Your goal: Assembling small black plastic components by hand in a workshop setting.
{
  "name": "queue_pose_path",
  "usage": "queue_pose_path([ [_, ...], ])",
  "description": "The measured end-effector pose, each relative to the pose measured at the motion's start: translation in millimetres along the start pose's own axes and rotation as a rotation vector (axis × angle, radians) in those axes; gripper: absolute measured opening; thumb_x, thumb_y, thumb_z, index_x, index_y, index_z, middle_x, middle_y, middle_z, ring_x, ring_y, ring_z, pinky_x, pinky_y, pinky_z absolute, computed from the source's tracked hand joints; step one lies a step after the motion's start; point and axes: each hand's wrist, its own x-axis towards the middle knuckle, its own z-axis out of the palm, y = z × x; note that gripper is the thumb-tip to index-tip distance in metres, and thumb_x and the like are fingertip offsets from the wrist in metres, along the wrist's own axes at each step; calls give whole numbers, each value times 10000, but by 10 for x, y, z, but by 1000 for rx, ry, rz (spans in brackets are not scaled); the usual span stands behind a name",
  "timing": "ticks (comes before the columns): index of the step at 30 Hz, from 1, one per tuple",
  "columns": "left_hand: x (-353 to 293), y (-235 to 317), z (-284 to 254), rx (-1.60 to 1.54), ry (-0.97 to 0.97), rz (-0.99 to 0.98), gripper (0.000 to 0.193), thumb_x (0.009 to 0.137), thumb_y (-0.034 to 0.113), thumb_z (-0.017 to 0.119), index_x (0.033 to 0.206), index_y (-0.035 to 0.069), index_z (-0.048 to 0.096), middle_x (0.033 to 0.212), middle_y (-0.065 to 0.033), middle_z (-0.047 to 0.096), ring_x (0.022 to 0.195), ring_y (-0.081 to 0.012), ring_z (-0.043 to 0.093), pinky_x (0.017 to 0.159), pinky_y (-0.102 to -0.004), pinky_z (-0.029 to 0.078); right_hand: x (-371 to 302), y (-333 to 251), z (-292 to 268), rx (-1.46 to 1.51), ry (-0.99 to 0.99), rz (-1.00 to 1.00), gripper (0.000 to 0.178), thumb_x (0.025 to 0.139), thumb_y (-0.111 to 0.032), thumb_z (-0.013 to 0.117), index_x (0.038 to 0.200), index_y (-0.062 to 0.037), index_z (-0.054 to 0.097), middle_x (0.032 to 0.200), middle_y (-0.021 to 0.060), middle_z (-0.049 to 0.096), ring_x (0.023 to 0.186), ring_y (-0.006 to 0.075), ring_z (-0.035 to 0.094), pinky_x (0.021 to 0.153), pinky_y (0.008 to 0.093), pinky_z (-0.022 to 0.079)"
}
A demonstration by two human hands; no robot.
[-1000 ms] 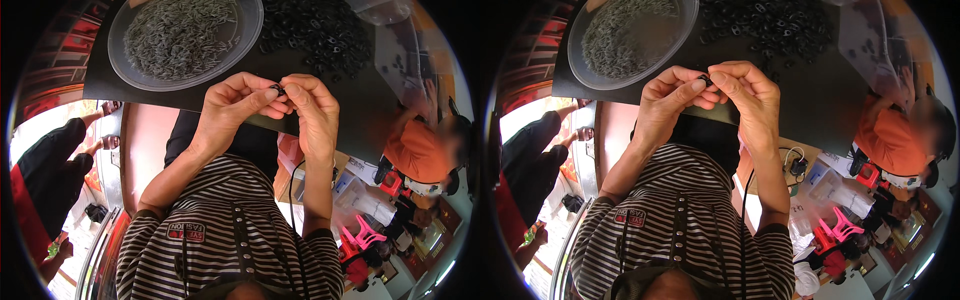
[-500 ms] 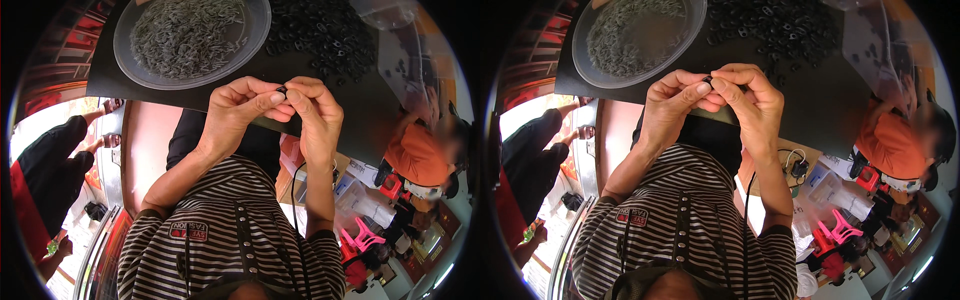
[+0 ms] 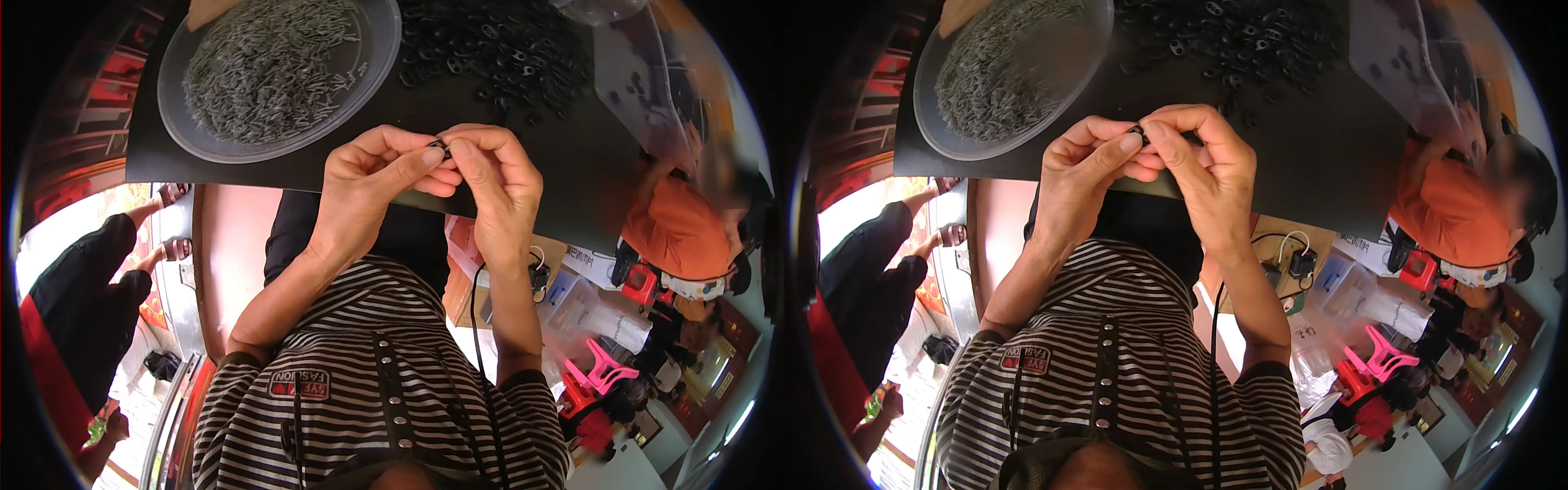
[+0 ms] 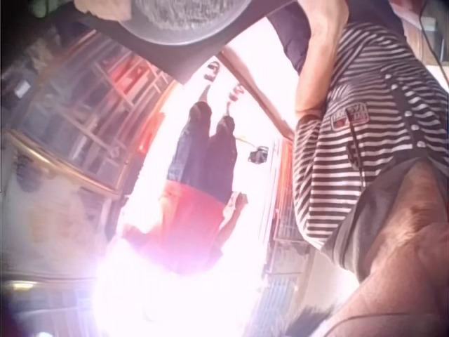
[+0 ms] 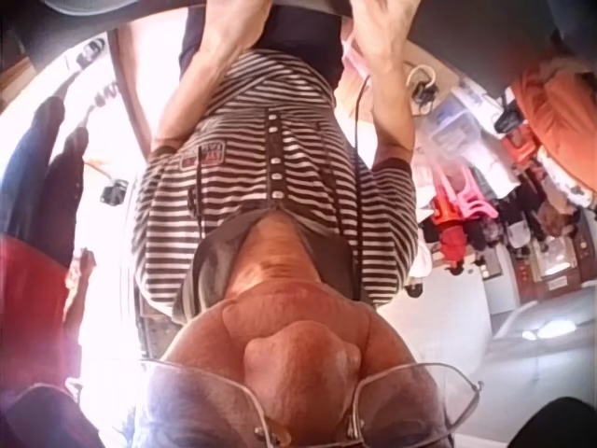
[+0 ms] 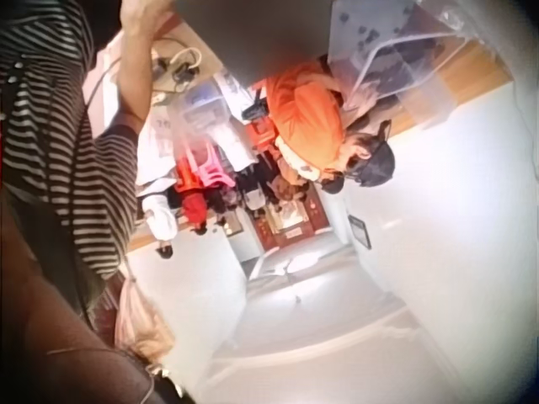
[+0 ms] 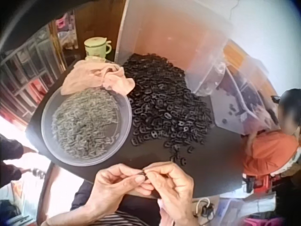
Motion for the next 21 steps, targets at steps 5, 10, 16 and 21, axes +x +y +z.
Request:
queue_pose_path([
  [5,-2,-57,13,37,-12,-9,106,888,33,597,965,-40,606,882,-150,672,781,-200,679,732,-290,562,-82,10,-39,-16,37,-57,83,882,-42,615,938,15,635,950,70,650,754,66,598,633,180,494],
  [10,26,-40,36,102,-4,-2,110,883,65,618,944,-26,606,884,-127,668,760,-165,657,730,-276,539,-14,-52,-560,-516,289,-57,129,831,-59,669,957,-33,676,899,39,634,709,70,574,598,208,461],
  [16,55,-95,38,111,-2,-17,114,892,76,608,950,-23,606,888,-122,666,766,-162,654,738,-272,533,23,81,-758,-763,293,-111,181,776,-29,717,952,-21,674,820,24,602,669,73,541,581,211,447],
  [21,23,-112,36,128,-2,-26,118,897,78,601,957,-23,603,892,-121,664,769,-161,653,737,-272,534,56,163,-728,-837,273,-116,202,752,-21,733,944,-9,673,807,50,599,636,95,541,578,225,448],
])
